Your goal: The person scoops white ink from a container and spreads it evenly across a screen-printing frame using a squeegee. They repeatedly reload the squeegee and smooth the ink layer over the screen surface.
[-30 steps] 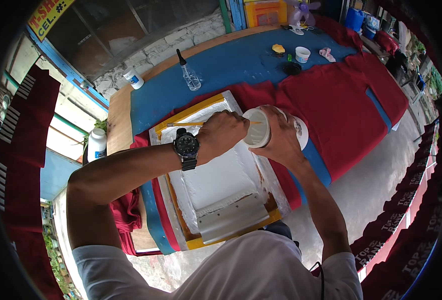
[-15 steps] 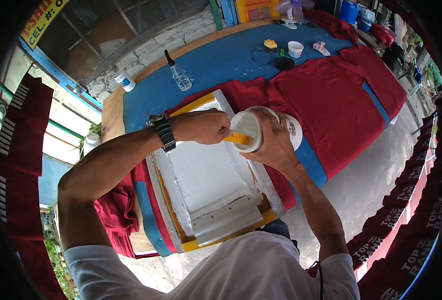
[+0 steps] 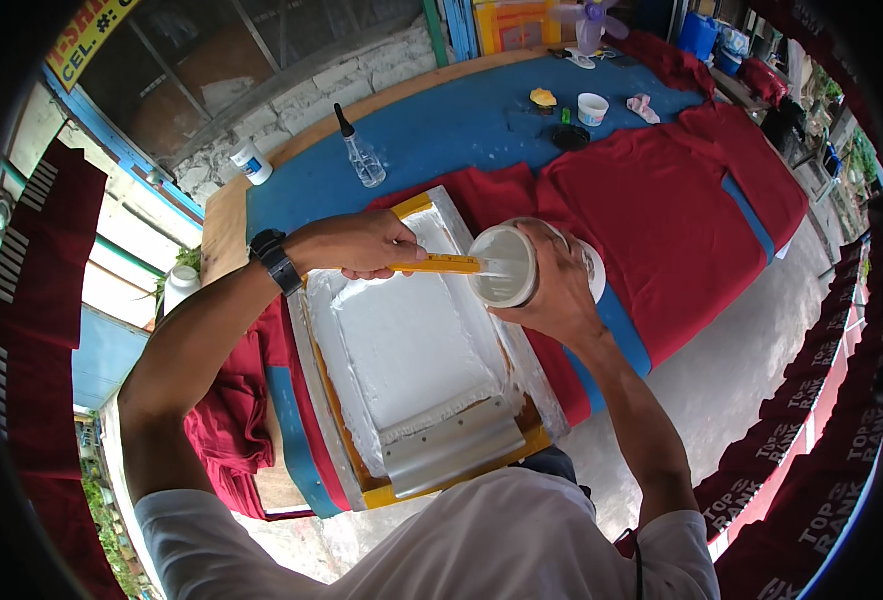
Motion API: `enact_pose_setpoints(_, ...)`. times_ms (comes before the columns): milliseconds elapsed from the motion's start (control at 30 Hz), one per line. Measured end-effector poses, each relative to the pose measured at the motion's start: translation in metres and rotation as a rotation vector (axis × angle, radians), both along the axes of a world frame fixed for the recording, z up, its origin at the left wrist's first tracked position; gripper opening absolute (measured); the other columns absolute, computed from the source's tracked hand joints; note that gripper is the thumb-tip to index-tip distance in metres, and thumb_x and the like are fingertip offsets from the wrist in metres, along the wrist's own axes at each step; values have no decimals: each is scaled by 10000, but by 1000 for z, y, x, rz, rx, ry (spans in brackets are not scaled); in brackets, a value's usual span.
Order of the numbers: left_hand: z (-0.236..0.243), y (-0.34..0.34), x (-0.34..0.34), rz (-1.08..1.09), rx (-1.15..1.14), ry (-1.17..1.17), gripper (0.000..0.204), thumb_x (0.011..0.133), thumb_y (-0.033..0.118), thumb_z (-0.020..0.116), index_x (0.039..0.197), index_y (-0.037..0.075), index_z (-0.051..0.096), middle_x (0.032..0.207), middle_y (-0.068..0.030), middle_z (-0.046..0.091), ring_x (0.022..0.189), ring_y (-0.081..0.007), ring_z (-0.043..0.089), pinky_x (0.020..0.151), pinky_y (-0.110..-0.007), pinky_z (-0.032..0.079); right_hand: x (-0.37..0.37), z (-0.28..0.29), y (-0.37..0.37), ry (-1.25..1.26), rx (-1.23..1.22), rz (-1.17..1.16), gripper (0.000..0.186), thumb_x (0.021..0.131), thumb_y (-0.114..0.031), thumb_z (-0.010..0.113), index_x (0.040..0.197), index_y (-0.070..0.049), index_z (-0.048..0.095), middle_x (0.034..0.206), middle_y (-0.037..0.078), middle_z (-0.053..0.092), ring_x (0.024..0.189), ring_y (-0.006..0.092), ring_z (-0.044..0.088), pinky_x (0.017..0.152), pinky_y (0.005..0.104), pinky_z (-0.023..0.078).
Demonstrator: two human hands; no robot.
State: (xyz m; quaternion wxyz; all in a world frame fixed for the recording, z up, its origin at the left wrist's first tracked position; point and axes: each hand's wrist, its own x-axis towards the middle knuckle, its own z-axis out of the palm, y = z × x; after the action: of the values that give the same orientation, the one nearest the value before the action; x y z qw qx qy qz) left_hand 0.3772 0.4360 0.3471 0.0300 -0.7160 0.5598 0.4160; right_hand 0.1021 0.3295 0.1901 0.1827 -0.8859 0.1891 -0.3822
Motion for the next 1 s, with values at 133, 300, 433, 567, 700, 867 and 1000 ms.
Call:
enact_pose_setpoints(133, 18, 24, 15, 47, -15, 9, 457, 1186, 447, 579, 1062, 53, 775, 617, 52, 539, 466, -37, 439, 439, -244, 349, -1, 0, -1, 6, 36, -58, 1157, 593, -315, 1061, 1560, -96, 463, 1487, 160, 649, 1390, 413, 618, 1202, 629, 416)
enact_pose_setpoints(300, 36, 59, 32, 179, -21, -4, 471, 1185, 469, 576, 1118, 52, 784, 645, 63, 508, 502, -32, 415, 457, -234, 339, -1, -2, -11, 6, 96, -53, 1166, 596, -315, 1057, 1568, -88, 454, 1519, 181, 627, 1415, 423, 599, 1211, 640, 406)
enact_pose_setpoints(433, 46, 93, 46, 254, -45, 59, 455, 1190, 440, 579, 1163, 36, 787, 653, 58, 493, 516, -41, 408, 473, -238, 329, 1, -2, -15, 30, 86, -97, 1187, 603, -337, 1061, 1581, -85, 436, 1509, 201, 628, 1401, 437, 604, 1222, 626, 412)
enact_pose_setpoints(567, 48, 136, 61, 311, -125, 135, 419, 1184, 414, 604, 1112, 41, 781, 660, 66, 468, 535, -26, 420, 476, -236, 343, 4, 2, -17, 62, 78, -136, 1203, 611, -361, 1060, 1593, -89, 420, 1490, 222, 629, 1390, 455, 607, 1211, 625, 433)
enact_pose_setpoints(700, 43, 187, 82, 406, -182, 183, 409, 1185, 398, 603, 1137, 27, 766, 702, 56, 525, 560, -35, 457, 493, -243, 379, 7, 4, -18, 110, 134, -171, 1220, 614, -374, 1058, 1605, -95, 404, 1502, 224, 617, 1399, 471, 593, 1204, 633, 445)
enact_pose_setpoints(867, 9, 268, 112, 564, -278, 98, 400, 1182, 418, 603, 1123, 46, 737, 687, 37, 551, 545, -53, 487, 507, -262, 410, 7, 3, -21, 100, 134, -165, 1278, 613, -294, 1079, 1649, -75, 363, 1541, 211, 593, 1446, 451, 562, 1227, 616, 435)
enact_pose_setpoints(1000, -71, 313, 129, 521, -593, -132, 306, 1162, 334, 631, 1115, 43, 715, 699, -73, 592, 568, -177, 562, 564, -365, 459, 7, 1, -25, 43, 217, -114, 1240, 614, -288, 1080, 1627, -60, 403, 1544, 235, 594, 1432, 454, 577, 1223, 608, 440)
